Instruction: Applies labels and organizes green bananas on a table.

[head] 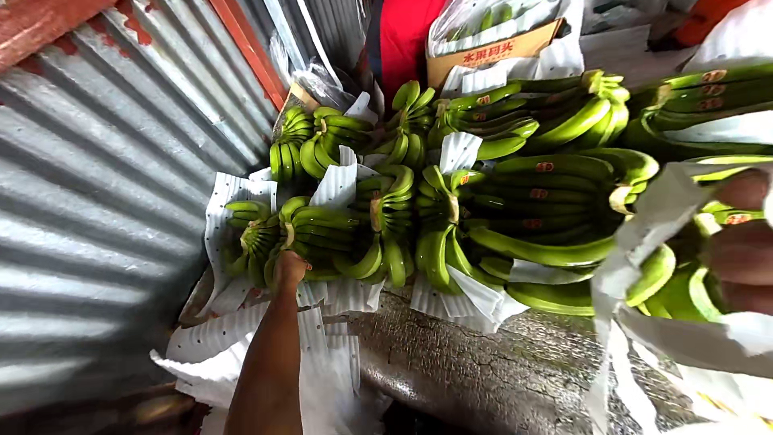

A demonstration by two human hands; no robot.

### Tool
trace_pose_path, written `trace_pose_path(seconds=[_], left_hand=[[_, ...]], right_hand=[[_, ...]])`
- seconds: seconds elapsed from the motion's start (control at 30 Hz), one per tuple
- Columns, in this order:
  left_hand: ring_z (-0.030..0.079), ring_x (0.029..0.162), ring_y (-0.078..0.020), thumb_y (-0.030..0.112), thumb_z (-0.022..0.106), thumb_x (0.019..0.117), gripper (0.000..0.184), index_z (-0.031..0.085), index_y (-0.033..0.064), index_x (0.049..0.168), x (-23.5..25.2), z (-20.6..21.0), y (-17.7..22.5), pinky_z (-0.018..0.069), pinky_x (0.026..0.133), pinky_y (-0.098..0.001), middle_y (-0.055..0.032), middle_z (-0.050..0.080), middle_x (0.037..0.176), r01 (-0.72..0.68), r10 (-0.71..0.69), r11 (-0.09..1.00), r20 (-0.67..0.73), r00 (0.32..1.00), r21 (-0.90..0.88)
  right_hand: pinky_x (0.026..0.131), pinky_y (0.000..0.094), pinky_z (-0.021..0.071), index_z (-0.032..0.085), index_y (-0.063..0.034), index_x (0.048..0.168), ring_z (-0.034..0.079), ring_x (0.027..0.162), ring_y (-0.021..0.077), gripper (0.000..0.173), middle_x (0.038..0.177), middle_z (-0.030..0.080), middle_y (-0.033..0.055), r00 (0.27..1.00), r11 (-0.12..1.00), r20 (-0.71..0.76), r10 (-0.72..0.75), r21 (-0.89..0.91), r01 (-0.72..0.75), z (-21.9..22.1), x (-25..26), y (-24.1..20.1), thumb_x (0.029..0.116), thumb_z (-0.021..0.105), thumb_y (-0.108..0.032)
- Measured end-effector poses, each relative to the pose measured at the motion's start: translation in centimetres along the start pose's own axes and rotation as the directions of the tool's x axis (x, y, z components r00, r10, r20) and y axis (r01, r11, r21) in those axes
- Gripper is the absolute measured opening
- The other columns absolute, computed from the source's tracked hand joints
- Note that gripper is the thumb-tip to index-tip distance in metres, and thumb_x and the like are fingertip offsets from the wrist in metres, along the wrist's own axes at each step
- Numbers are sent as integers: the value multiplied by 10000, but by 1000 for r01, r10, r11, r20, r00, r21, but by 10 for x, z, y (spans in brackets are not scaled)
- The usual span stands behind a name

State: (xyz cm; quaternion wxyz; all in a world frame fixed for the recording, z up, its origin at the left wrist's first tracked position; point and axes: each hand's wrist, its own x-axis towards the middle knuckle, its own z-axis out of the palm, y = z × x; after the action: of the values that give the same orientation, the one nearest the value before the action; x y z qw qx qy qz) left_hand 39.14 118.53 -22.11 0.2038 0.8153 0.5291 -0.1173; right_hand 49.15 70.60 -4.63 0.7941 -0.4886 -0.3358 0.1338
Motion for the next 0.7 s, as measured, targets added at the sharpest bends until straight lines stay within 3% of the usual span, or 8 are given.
trace_pose_path(seconds=[0.07, 0.17, 0.33, 0.43, 0.5, 0.57, 0.63, 0.7], left_hand=[[703, 1059, -302, 174, 664, 961, 297, 674, 10, 1208, 3, 6, 8, 557, 936, -507, -180, 706, 1174, 17, -17, 993, -2, 1000, 114], [625, 1248, -357, 158, 666, 954, 332, 656, 0, 1246, -6, 9, 22, 515, 1015, -559, -209, 654, 1309, 9, -7, 963, -10, 1000, 269], [624, 1225, -435, 57, 595, 976, 425, 555, -14, 1393, -21, 9, 38, 523, 957, -607, -255, 647, 1301, -89, 105, 820, 5, 994, 565], [636, 1193, -442, 122, 574, 1020, 455, 495, 18, 1456, -46, -5, 64, 501, 981, -622, -269, 653, 1270, -364, 380, 869, 20, 925, 335], [669, 1096, -356, 193, 647, 1006, 424, 577, -40, 1353, -90, -11, 88, 533, 968, -531, -233, 678, 1170, -640, 637, 756, -72, 768, -136], [675, 1127, -231, 200, 704, 936, 509, 561, -17, 1373, -146, -6, 113, 579, 930, -408, -150, 671, 1257, -760, 824, 403, -159, 543, -510], [585, 1300, -187, 238, 765, 869, 730, 460, 51, 1505, -194, -5, 136, 553, 1004, -378, -94, 530, 1501, -731, 957, 156, -83, 279, -665], [593, 1285, -147, 158, 796, 860, 666, 542, 50, 1467, -223, -6, 153, 543, 1010, -319, -92, 546, 1496, -722, 993, 74, -18, 118, -688]], right_hand=[[710, 207, 620, 683, -165, 1203, 714, 871, 61, 295, 1093, 730, -34, 998, 1000, -66, -20, 20, 21, 4, -4, 26, 928, 714, -64], [724, 234, 625, 740, -184, 1073, 719, 827, 75, 192, 1002, 750, -4, 968, 989, -202, 148, 14, -148, 16, -12, 51, 920, 714, -71], [721, 225, 613, 765, -125, 1050, 720, 823, 80, 189, 972, 760, 2, 872, 929, -338, 353, 19, -369, 27, -13, 73, 911, 652, -63], [726, 241, 617, 741, -53, 1100, 722, 822, 99, 234, 970, 755, 30, 832, 904, -390, 394, 1, -427, 26, -8, 68, 916, 601, -23], [743, 258, 621, 713, -25, 1152, 725, 831, 113, 256, 991, 751, 47, 825, 892, -378, 421, 8, -451, 27, -4, 67, 935, 579, -3], [767, 269, 618, 683, -16, 1224, 723, 861, 125, 304, 1033, 741, 60, 829, 879, -348, 438, -26, -475, 31, 0, 67, 936, 590, 15], [773, 273, 617, 647, -25, 1282, 722, 873, 127, 370, 1039, 738, 66, 835, 867, -332, 440, -86, -491, 35, 3, 65, 918, 630, 42], [736, 253, 606, 590, -45, 1256, 716, 814, 99, 378, 948, 737, 38, 846, 863, -334, 416, -148, -483, 36, 2, 62, 893, 666, 30]])
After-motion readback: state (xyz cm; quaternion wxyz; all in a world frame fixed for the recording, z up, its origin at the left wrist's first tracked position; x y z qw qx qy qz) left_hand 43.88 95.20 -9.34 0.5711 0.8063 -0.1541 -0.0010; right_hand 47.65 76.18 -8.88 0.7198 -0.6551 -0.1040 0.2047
